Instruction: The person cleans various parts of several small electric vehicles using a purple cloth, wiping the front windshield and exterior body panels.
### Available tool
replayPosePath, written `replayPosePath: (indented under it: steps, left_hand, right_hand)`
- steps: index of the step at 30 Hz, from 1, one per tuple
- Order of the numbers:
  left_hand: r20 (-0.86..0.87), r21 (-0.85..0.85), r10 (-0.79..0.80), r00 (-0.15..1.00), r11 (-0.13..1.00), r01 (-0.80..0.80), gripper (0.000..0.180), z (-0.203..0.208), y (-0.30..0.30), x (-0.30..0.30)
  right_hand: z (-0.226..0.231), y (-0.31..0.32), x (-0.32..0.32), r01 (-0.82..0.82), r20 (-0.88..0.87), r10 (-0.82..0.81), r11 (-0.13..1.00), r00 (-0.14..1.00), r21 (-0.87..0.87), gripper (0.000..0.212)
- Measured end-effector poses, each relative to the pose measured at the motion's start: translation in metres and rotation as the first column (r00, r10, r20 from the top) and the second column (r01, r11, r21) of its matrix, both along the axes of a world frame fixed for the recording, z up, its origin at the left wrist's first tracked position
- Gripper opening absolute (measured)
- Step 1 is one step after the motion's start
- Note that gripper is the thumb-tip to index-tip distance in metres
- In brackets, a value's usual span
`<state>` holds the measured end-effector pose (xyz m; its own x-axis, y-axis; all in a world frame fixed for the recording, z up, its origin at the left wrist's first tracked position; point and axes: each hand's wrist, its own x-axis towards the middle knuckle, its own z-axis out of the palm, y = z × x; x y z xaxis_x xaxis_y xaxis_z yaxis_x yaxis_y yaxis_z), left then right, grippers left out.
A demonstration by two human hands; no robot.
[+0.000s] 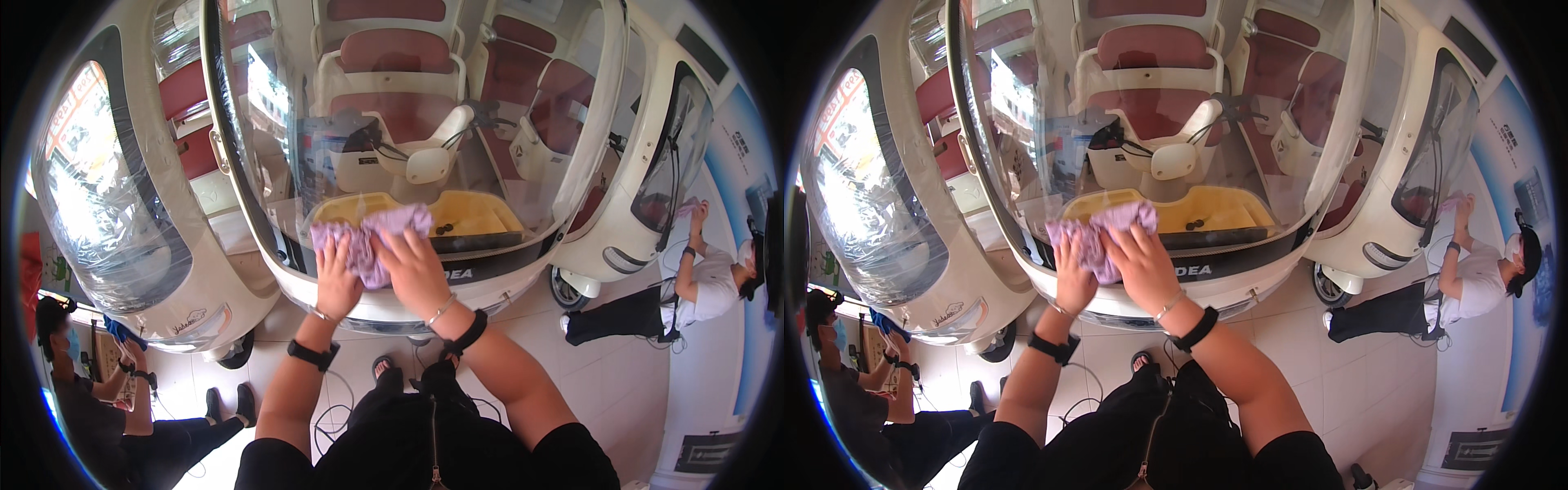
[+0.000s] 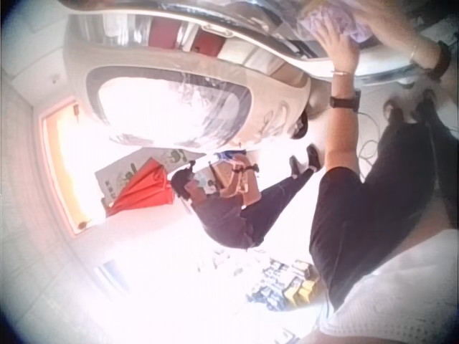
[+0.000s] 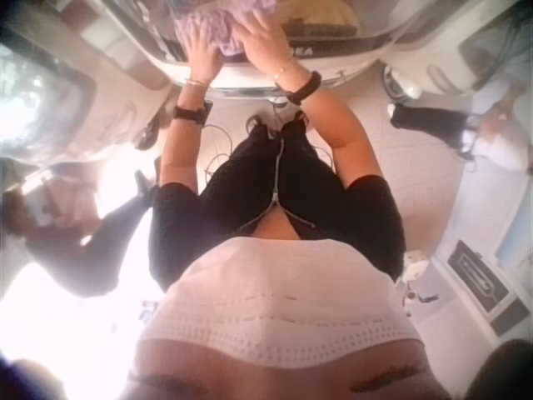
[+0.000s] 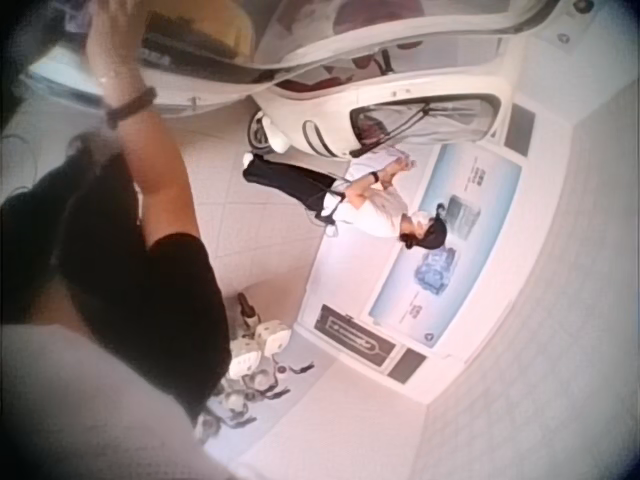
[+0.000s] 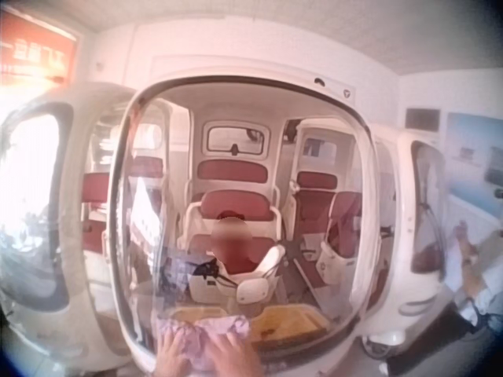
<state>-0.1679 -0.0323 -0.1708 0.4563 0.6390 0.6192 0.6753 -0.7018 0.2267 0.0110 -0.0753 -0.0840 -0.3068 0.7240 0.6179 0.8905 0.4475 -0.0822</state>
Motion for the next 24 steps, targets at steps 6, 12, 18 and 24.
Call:
replayPosePath:
  steps: [6, 12, 18, 24]
  left_hand:
    - [-0.16, -0.15, -0.081, 0.984, 0.987, 0.057, 0.043, -0.08, -0.059, -0.01]
    - [-0.144, -0.027, -0.144, 0.979, 0.99, 0.141, 0.039, -0.024, -0.023, -0.006]
    - [-0.108, 0.114, -0.097, 0.989, 0.987, 0.109, 0.019, 0.137, 0.054, 0.006]
    - [-0.027, 0.262, -0.09, 0.996, 0.961, 0.094, 0.029, 0.216, 0.112, 0.007]
  right_hand:
    - [-0.074, -0.054, 0.009, -0.024, 0.069, 0.037, 0.984, 0.997, -0.176, 0.037]
    - [-0.029, -0.03, 0.016, -0.029, 0.101, 0.043, 0.991, 0.994, -0.132, 0.034]
    - [0.091, 0.048, 0.019, 0.043, 0.127, -0.063, 0.987, 0.99, 0.152, 0.038]
    - [0.172, 0.104, 0.017, -0.003, 0.113, -0.021, 0.978, 0.993, 0.208, 0.05]
